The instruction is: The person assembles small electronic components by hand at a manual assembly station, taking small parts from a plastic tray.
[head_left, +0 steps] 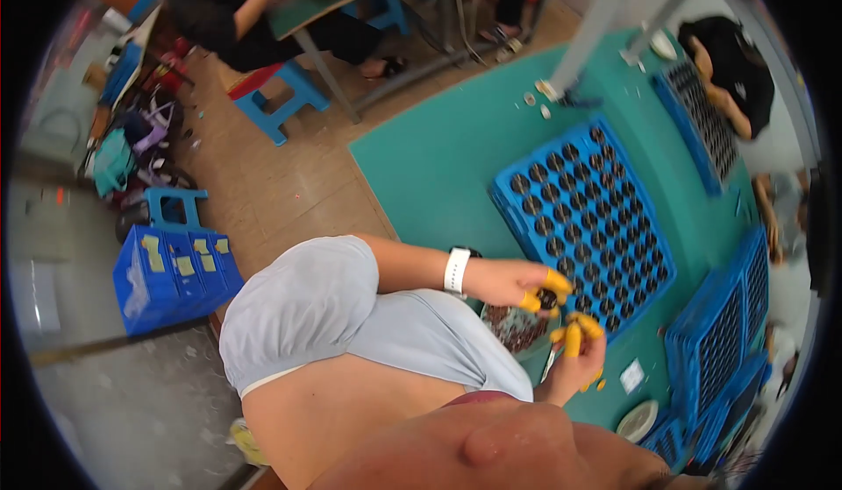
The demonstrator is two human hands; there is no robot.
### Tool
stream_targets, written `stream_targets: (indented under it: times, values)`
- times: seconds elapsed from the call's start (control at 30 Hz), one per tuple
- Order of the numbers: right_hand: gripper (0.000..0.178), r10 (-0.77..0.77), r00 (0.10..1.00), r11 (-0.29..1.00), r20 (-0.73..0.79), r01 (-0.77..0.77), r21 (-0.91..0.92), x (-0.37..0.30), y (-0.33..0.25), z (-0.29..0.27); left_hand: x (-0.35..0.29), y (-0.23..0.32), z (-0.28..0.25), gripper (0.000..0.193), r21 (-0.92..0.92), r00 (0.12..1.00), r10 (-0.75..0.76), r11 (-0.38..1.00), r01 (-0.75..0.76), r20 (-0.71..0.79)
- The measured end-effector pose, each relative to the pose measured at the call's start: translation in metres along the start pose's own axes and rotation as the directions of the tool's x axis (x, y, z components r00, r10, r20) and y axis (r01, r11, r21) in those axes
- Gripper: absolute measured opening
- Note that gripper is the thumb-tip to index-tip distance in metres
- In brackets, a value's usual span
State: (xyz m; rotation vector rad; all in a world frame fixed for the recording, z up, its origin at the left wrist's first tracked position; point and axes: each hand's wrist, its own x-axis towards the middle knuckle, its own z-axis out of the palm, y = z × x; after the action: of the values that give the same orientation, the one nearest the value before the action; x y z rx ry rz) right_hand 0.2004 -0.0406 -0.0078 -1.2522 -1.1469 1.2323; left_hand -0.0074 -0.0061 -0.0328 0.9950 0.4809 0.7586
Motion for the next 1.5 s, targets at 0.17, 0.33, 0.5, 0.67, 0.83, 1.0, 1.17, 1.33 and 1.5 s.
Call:
stream_targets:
  times: [0.17,0.33,0.5,0.67,0.83,1.0,1.17,1.33,1.5]
  values:
    - [0.018,-0.044,0.998,0.997,0.049,0.041,0.06,0.003,-0.023,0.013,-0.002,0.021,0.009,0.059,-0.055,0.99,0.137,0.989,-0.139,-0.033]
    - [0.012,-0.243,0.957,0.96,0.158,0.26,-0.101,0.007,-0.028,0.015,0.003,0.038,0.018,0.057,-0.101,0.993,0.05,0.993,-0.061,-0.104]
    - [0.015,-0.284,0.949,0.936,0.137,0.306,-0.174,-0.001,-0.031,0.015,0.002,0.027,0.015,0.051,-0.09,0.993,0.112,0.989,-0.115,-0.033]
    - [0.021,-0.393,0.908,0.879,0.147,0.418,-0.231,-0.003,-0.032,0.017,-0.004,0.021,0.017,0.049,-0.035,0.981,0.188,0.981,-0.189,-0.038]
    - [0.019,-0.387,0.91,0.869,0.145,0.413,-0.274,-0.006,-0.034,0.019,-0.007,0.022,0.022,0.046,-0.033,0.982,0.172,0.984,-0.175,-0.08]
    - [0.021,-0.457,0.875,0.807,0.16,0.484,-0.339,0.0,-0.034,0.024,-0.007,0.021,0.015,0.049,0.094,0.991,0.118,0.989,-0.112,-0.055]
    - [0.021,-0.448,0.885,0.829,0.13,0.465,-0.312,0.002,-0.035,0.024,-0.003,0.016,0.012,0.045,0.225,0.966,0.251,0.946,-0.234,-0.053]
    - [0.021,-0.43,0.894,0.845,0.125,0.447,-0.292,0.001,-0.036,0.023,-0.004,0.023,0.015,0.047,0.044,0.991,0.109,0.993,-0.106,-0.078]
    - [0.02,-0.38,0.91,0.878,0.167,0.412,-0.244,-0.002,-0.034,0.019,-0.005,0.021,0.014,0.05,0.022,0.997,0.056,0.998,-0.055,-0.061]
